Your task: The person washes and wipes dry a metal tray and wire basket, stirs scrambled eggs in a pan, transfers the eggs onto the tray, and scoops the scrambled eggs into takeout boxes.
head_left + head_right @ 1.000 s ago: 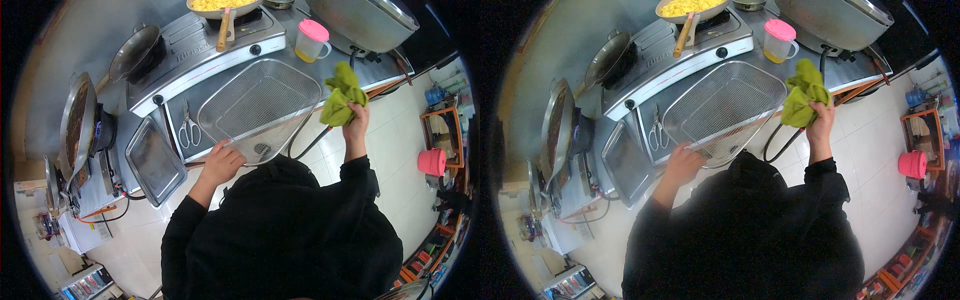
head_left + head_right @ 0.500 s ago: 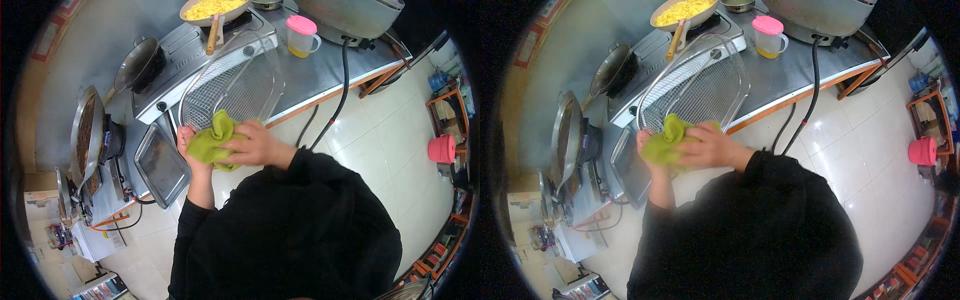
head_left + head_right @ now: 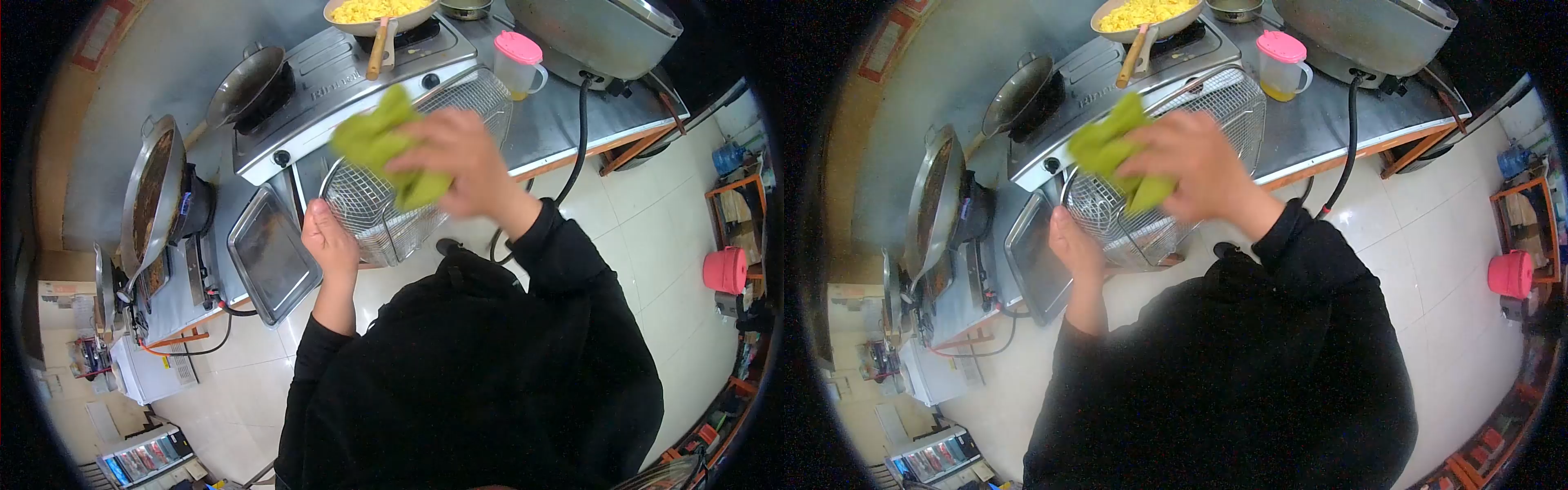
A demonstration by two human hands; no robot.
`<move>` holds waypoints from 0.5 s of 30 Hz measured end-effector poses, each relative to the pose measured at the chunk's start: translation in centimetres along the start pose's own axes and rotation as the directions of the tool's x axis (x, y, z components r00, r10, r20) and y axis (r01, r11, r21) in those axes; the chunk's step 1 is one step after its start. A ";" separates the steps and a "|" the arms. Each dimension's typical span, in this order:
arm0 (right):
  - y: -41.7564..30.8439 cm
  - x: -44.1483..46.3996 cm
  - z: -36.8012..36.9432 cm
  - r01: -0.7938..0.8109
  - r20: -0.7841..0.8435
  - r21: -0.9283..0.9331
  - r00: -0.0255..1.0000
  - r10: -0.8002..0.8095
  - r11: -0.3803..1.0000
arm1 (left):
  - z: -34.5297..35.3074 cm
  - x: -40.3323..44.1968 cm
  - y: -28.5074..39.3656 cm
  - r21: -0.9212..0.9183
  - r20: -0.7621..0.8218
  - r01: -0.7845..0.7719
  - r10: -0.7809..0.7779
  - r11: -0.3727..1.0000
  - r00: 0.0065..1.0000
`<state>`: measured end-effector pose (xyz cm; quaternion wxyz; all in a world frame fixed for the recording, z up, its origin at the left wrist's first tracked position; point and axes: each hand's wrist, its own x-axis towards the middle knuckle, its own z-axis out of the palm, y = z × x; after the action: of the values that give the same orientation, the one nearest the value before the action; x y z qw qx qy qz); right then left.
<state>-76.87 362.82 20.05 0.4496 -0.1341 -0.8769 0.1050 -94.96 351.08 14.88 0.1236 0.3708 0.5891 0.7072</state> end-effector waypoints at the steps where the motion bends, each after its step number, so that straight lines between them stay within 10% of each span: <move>1: 2.2 -0.2 -0.2 -0.097 -0.069 -0.062 0.993 0.092 0.993 | -0.2 0.1 0.1 0.030 -0.014 0.005 -0.005 1.000 1.000; 4: 11.9 -4.3 0.1 -0.375 -0.348 -0.141 0.885 0.309 0.916 | -0.2 0.4 0.4 0.016 -0.086 0.023 -0.021 1.000 0.996; 6: 13.0 -6.2 3.0 -0.396 -0.255 0.795 0.470 0.845 0.460 | -0.3 0.3 -0.1 0.028 -0.119 0.060 -0.056 0.998 0.991; 8: 12.8 -8.6 7.6 -0.523 -0.469 0.663 0.267 0.842 0.536 | -0.3 0.3 -0.7 0.107 -0.143 0.116 -0.100 0.987 0.985; 11: 7.4 -12.6 14.1 -0.607 -0.436 0.574 0.341 0.833 0.549 | 0.1 -0.3 -1.9 0.036 -0.192 0.094 -0.085 0.995 0.978; 13: 0.7 -13.2 14.4 -0.562 -0.373 0.263 0.690 0.620 0.784 | -0.3 -0.6 -2.8 0.098 -0.234 0.107 -0.081 0.989 0.969; 15: -0.6 -13.7 14.1 -0.484 -0.304 0.292 0.771 0.560 0.825 | -0.2 -0.7 -2.2 0.092 -0.234 0.150 -0.125 0.984 0.964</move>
<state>-80.77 356.80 1.72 0.5730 -0.3457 -0.6864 0.2846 -95.20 351.12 12.55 0.0837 0.2517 0.6616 0.7014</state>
